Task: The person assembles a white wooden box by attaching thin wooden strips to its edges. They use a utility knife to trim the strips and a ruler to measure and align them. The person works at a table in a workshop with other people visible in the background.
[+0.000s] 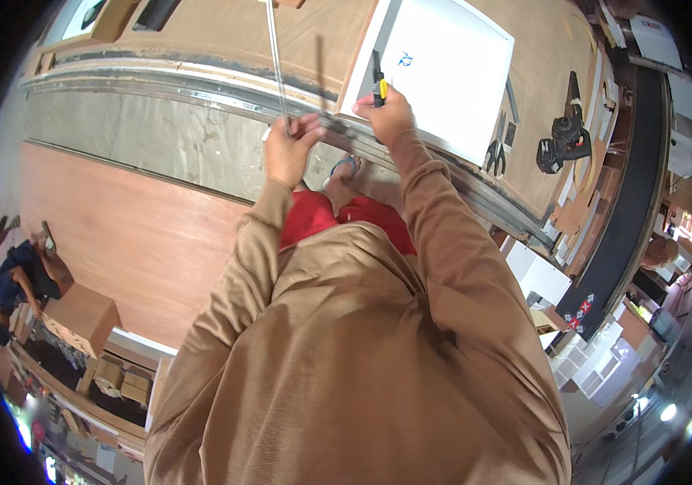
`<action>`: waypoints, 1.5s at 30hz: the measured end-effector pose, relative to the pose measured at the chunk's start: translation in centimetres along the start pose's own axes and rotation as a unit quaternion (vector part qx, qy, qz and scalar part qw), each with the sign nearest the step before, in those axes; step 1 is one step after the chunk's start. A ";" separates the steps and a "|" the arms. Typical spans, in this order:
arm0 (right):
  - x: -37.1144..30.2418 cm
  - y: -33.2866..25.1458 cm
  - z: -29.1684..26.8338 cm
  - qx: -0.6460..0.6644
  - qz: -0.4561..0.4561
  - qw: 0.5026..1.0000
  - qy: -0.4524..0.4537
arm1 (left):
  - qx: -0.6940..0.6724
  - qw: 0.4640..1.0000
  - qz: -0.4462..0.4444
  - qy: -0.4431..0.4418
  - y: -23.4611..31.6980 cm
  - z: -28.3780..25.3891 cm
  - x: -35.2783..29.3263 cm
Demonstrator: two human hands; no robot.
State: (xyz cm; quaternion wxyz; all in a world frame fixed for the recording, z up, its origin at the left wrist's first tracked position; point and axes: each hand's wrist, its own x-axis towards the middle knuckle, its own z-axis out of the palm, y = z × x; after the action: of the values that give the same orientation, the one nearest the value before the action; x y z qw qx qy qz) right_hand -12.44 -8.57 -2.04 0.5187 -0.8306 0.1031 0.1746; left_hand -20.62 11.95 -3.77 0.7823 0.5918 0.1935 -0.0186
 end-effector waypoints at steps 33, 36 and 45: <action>2.1 -1.0 -4.1 -0.097 0.007 0.987 -0.128 | 0.106 0.987 -0.101 0.065 2.2 6.9 2.1; 2.1 -1.3 -4.4 -0.114 0.001 0.985 -0.132 | 0.083 0.990 -0.088 0.077 1.4 7.7 2.4; 2.5 -2.0 -5.8 -0.112 0.053 0.974 -0.188 | 0.058 0.985 -0.098 0.130 0.1 8.5 0.8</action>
State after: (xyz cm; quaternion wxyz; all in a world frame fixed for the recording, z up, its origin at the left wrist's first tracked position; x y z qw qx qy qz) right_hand -8.40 -12.88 0.97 0.4222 -0.8292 0.0273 0.3653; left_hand -17.48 4.21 -1.98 0.7088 0.6121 0.3493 -0.0290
